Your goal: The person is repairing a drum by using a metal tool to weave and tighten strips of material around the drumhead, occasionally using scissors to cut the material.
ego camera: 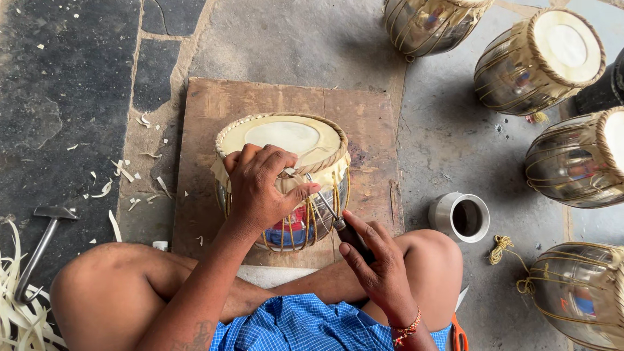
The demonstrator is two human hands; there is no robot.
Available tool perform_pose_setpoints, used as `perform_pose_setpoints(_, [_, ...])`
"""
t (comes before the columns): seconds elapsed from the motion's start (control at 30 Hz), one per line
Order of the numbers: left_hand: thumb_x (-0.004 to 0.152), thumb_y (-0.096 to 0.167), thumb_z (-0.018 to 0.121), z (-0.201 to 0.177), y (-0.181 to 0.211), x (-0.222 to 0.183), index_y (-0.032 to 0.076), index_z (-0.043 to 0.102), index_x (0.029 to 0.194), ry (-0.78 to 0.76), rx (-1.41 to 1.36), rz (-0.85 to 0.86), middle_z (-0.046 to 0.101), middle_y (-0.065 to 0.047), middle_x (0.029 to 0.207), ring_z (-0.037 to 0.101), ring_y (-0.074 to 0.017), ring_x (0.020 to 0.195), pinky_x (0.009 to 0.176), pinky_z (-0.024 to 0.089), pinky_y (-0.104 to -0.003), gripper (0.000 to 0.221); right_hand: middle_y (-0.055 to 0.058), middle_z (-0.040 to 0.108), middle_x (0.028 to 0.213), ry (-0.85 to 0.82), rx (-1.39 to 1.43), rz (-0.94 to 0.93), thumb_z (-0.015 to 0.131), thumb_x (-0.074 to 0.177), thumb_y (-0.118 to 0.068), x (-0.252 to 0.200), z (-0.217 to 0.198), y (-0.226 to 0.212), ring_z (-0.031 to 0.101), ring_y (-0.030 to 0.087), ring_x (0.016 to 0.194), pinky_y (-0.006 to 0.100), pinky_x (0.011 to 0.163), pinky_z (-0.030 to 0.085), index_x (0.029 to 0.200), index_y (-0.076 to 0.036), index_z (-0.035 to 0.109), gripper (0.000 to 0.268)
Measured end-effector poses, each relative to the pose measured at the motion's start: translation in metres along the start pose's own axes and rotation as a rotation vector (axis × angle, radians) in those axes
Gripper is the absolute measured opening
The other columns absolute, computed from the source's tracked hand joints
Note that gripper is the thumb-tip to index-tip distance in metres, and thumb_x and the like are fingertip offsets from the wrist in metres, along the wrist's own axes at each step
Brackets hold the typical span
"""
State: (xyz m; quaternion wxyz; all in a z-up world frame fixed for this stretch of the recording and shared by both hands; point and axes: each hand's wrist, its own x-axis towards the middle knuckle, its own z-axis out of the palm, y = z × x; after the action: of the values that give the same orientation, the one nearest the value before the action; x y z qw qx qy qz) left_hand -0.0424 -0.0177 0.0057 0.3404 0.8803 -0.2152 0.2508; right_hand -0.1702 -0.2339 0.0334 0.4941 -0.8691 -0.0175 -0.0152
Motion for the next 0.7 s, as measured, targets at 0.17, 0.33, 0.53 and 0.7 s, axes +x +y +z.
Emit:
perform_pose_setpoints(0.17, [0.076, 0.059, 0.085, 0.003, -0.009, 0.006, 0.015, 0.068, 0.09, -0.024, -0.014, 0.021, 0.066, 0.003, 0.085, 0.058, -0.0198, 0.087, 0.088, 0.032, -0.043, 0.05, 0.008, 0.067, 0.104, 0.133, -0.254, -0.277, 0.076, 0.089, -0.012, 0.01, 0.011, 0.026, 0.069, 0.015, 0.088, 0.027, 0.075, 0.056, 0.14, -0.013, 0.063, 0.053])
perform_pose_setpoints(0.33, [0.075, 0.055, 0.087, 0.002, -0.019, 0.019, 0.014, 0.068, 0.086, -0.04, -0.044, 0.022, 0.065, 0.002, 0.081, 0.059, -0.0209, 0.084, 0.087, 0.031, -0.043, 0.047, 0.007, 0.066, 0.1, 0.09, 0.247, -0.056, 0.075, 0.091, -0.007, 0.022, 0.039, 0.049, 0.064, 0.014, 0.082, 0.026, 0.071, 0.052, 0.143, -0.011, 0.065, 0.053])
perform_pose_setpoints(0.53, [0.077, 0.053, 0.086, 0.001, -0.024, 0.021, 0.015, 0.068, 0.087, -0.037, -0.06, 0.014, 0.066, 0.002, 0.084, 0.059, -0.0216, 0.085, 0.088, 0.032, -0.043, 0.044, 0.004, 0.064, 0.096, 0.082, 0.403, 0.016, 0.076, 0.089, -0.011, 0.029, 0.045, 0.05, 0.06, 0.013, 0.077, 0.023, 0.064, 0.048, 0.139, -0.01, 0.064, 0.051])
perform_pose_setpoints(0.7, [0.078, 0.054, 0.085, 0.0, -0.029, 0.023, 0.015, 0.068, 0.086, -0.045, -0.074, 0.004, 0.066, 0.003, 0.083, 0.059, -0.0209, 0.085, 0.088, 0.032, -0.043, 0.043, -0.003, 0.06, 0.098, 0.169, -0.001, -0.25, 0.076, 0.099, -0.02, 0.032, 0.049, 0.033, 0.056, 0.007, 0.082, 0.02, 0.071, 0.047, 0.147, -0.01, 0.063, 0.051])
